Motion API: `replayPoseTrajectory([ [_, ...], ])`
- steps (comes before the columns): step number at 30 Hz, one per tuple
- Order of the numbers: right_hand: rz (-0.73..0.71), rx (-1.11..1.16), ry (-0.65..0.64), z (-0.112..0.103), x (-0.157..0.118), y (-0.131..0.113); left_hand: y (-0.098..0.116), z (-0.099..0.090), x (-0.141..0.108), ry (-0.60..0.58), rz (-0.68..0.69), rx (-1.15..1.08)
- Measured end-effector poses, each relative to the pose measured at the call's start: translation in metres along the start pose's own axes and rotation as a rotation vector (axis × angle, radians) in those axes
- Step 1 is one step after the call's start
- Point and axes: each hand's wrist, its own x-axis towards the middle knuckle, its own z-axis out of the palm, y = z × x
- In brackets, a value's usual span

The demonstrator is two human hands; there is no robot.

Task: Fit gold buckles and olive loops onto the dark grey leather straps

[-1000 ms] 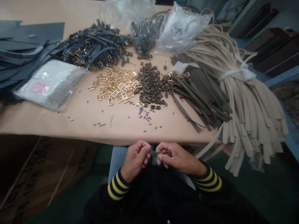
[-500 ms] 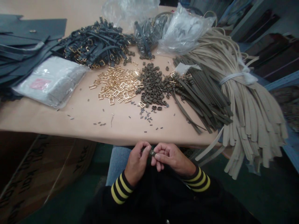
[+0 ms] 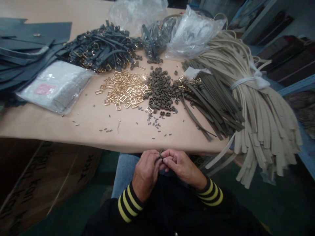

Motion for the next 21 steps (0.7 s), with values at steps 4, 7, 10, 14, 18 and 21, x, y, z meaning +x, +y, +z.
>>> replayPoseTrajectory([
  [4, 0.000, -0.054, 0.053, 0.003, 0.001, 0.000, 0.002, 0.004, 0.000, -0.011, -0.081, -0.041],
  [7, 0.009, -0.035, 0.039, 0.002, 0.002, 0.002, 0.006, -0.001, 0.000, -0.041, -0.140, -0.137],
  [10, 0.002, 0.013, 0.082, -0.003, 0.004, 0.002, 0.010, -0.011, -0.001, -0.123, -0.143, -0.277],
  [14, -0.024, 0.067, 0.047, -0.007, 0.004, -0.003, 0.003, -0.022, 0.001, -0.224, -0.334, -0.431],
  [18, 0.002, 0.054, -0.091, -0.004, 0.004, -0.004, -0.011, -0.018, 0.003, -0.171, -0.803, -0.684],
  [21, 0.012, 0.060, -0.125, -0.001, 0.006, 0.000, -0.014, -0.013, 0.004, -0.060, -0.969, -0.926],
])
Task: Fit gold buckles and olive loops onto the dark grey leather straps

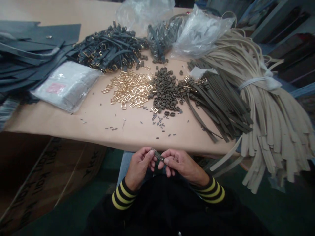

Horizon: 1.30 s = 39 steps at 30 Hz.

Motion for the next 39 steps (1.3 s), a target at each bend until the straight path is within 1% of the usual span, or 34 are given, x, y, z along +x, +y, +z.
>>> replayPoseTrajectory([
  [2, 0.011, 0.019, -0.008, 0.001, 0.001, 0.003, -0.001, 0.002, 0.000, 0.019, -0.033, -0.079],
  [4, 0.021, 0.025, -0.009, 0.001, 0.003, 0.005, -0.001, 0.002, -0.001, 0.029, -0.051, -0.103],
  [11, 0.052, 0.012, 0.019, 0.003, 0.006, 0.009, 0.000, 0.003, -0.002, 0.051, -0.038, -0.077],
  [13, 0.061, -0.025, 0.016, 0.003, 0.005, 0.006, 0.002, 0.003, -0.002, 0.060, -0.037, -0.062],
  [16, 0.090, -0.194, -0.009, -0.003, -0.003, -0.011, 0.006, 0.002, -0.002, 0.092, -0.025, -0.077],
  [20, 0.091, -0.593, 0.026, -0.015, -0.020, -0.045, 0.011, -0.002, -0.001, 0.110, -0.001, -0.107],
  [22, 0.086, -0.723, 0.029, -0.019, -0.024, -0.055, 0.010, -0.003, 0.000, 0.096, 0.002, -0.100],
  [23, 0.097, -0.749, 0.015, -0.020, -0.024, -0.055, 0.009, -0.003, 0.000, 0.091, 0.000, -0.095],
  [25, 0.137, -0.726, -0.018, -0.021, -0.022, -0.049, 0.006, -0.004, 0.001, 0.092, -0.015, -0.075],
  [27, 0.171, -0.654, -0.035, -0.022, -0.020, -0.036, 0.003, -0.004, 0.001, 0.102, -0.033, -0.052],
  [31, 0.191, -0.537, -0.045, -0.021, -0.016, -0.014, -0.002, -0.004, 0.003, 0.105, -0.050, -0.031],
  [34, 0.186, -0.503, -0.063, -0.018, -0.013, -0.009, -0.005, -0.003, 0.004, 0.099, -0.053, -0.023],
  [39, 0.152, -0.456, -0.072, -0.010, -0.004, -0.010, -0.007, -0.002, 0.005, 0.068, -0.066, -0.006],
])
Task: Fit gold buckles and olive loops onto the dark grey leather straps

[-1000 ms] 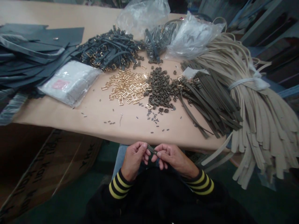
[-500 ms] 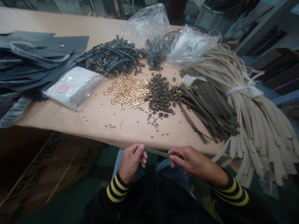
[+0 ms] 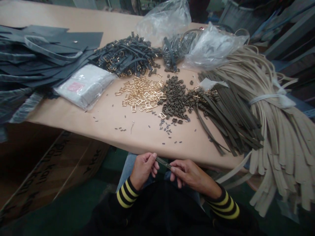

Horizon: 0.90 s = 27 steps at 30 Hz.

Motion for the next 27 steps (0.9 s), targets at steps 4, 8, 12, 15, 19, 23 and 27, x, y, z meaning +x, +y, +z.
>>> replayPoseTrajectory([
  [4, -0.006, -0.010, 0.004, 0.005, 0.006, -0.002, 0.002, -0.001, 0.000, 0.013, 0.000, 0.007],
  [8, -0.026, -0.029, 0.012, 0.007, 0.007, -0.001, 0.003, 0.001, -0.003, 0.011, 0.018, 0.065],
  [12, -0.080, -0.073, 0.042, 0.006, 0.006, -0.004, 0.005, 0.005, -0.007, -0.087, 0.065, 0.258],
  [15, -0.123, -0.106, 0.091, 0.001, 0.006, -0.009, 0.019, 0.000, 0.001, -0.121, 0.214, 0.468],
  [19, -0.114, -0.046, 0.164, -0.011, 0.007, -0.014, 0.061, -0.017, 0.030, 0.014, 0.624, 0.754],
  [23, -0.129, 0.039, 0.268, -0.026, 0.013, -0.013, 0.099, -0.019, 0.064, 0.087, 0.912, 0.965],
  [27, -0.132, 0.112, 0.375, -0.038, 0.020, -0.010, 0.105, 0.008, 0.083, -0.043, 1.015, 1.155],
])
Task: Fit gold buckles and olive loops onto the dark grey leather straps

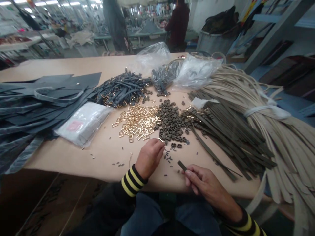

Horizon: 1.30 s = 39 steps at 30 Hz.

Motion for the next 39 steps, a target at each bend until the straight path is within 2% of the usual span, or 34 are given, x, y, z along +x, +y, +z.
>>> replayPoseTrajectory([
  [5, 0.011, 0.047, 0.032, -0.003, 0.005, 0.002, 0.016, 0.028, 0.020, -0.146, 0.096, 0.256],
  [10, 0.007, 0.081, 0.029, -0.004, 0.005, 0.002, 0.021, 0.035, 0.033, -0.311, 0.168, 0.427],
  [17, -0.048, 0.124, 0.047, -0.004, 0.007, 0.004, 0.021, 0.039, 0.031, -0.323, 0.157, 0.449],
  [20, -0.067, 0.122, 0.067, -0.005, 0.006, 0.003, 0.020, 0.037, 0.029, -0.289, 0.120, 0.318],
  [22, -0.095, 0.074, 0.120, -0.007, 0.002, 0.000, 0.023, 0.032, 0.024, -0.235, 0.023, 0.091],
  [25, -0.154, -0.049, 0.219, -0.010, -0.006, -0.007, 0.034, 0.020, 0.009, -0.206, -0.268, -0.491],
  [27, -0.179, -0.091, 0.234, -0.009, -0.012, -0.011, 0.042, 0.013, -0.005, -0.197, -0.473, -0.870],
  [30, -0.201, -0.095, 0.197, -0.003, -0.018, -0.014, 0.051, 0.011, -0.026, -0.117, -0.692, -1.197],
  [32, -0.203, -0.098, 0.185, 0.001, -0.021, -0.014, 0.054, 0.013, -0.035, -0.078, -0.771, -1.282],
  [34, -0.200, -0.116, 0.186, 0.004, -0.023, -0.015, 0.055, 0.014, -0.041, -0.063, -0.787, -1.289],
  [39, -0.230, -0.282, 0.086, 0.000, -0.029, -0.020, 0.058, 0.015, -0.050, -0.083, -0.640, -1.042],
])
